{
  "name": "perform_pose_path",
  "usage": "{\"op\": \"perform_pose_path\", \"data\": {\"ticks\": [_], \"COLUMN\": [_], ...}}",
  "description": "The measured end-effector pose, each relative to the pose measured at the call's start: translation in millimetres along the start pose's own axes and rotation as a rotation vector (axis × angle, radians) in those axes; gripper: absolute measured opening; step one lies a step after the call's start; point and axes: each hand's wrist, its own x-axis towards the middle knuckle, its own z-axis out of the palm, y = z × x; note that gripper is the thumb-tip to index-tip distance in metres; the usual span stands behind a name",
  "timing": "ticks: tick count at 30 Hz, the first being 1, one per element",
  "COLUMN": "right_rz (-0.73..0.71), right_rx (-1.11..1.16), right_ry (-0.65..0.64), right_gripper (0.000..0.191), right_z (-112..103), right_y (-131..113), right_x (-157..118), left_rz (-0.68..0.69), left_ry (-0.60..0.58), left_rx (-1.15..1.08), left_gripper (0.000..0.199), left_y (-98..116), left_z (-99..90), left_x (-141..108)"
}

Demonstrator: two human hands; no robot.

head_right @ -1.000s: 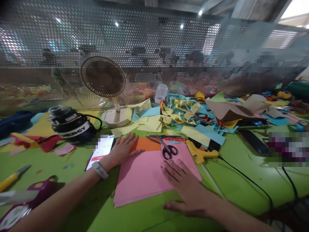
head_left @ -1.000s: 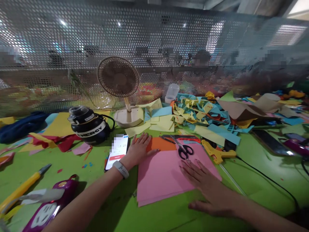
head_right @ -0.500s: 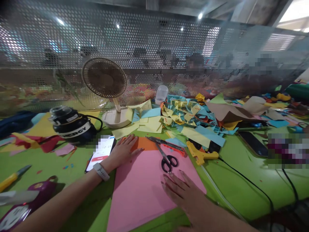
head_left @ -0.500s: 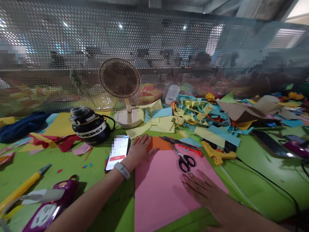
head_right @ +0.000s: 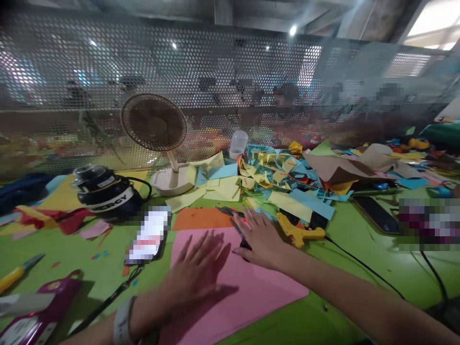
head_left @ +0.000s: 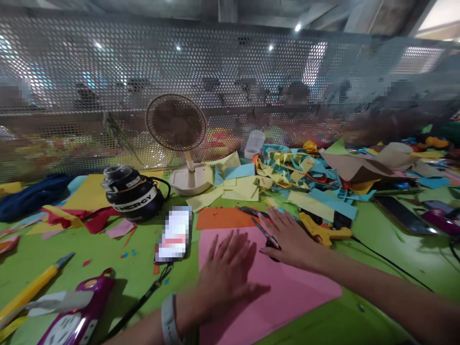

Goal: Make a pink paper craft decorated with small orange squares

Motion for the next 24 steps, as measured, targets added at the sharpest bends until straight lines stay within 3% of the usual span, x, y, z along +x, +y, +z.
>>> {"op": "perform_pose_path", "data": {"ticks": [3,6,12,24], "right_rz": [0.03,0.083,0.208,0.215], "right_rx": [0.0,0.079,0.292,0.312], "right_ry": [-0.107,-0.109,-0.054,-0.065], "right_gripper": [0.072,0.07,0.079,0.087], "right_z": [5,0,-8,-11], "right_y": [2,9,23,28], "right_x": [11,17,40,53], "left_rz": [0.084,0.073,0.054,0.044], "left_ry": [-0.082,-0.125,-0.137,-0.09], "left_rx": [-0.051,-0.098,-0.15,-0.141], "left_gripper": [0.091,0.09,0.092,0.091], "left_y": [11,11,9,9], "left_z": [-0.1,-2.1,-1.1,2.8], "left_x": [-12,-12,-11,-13]}}
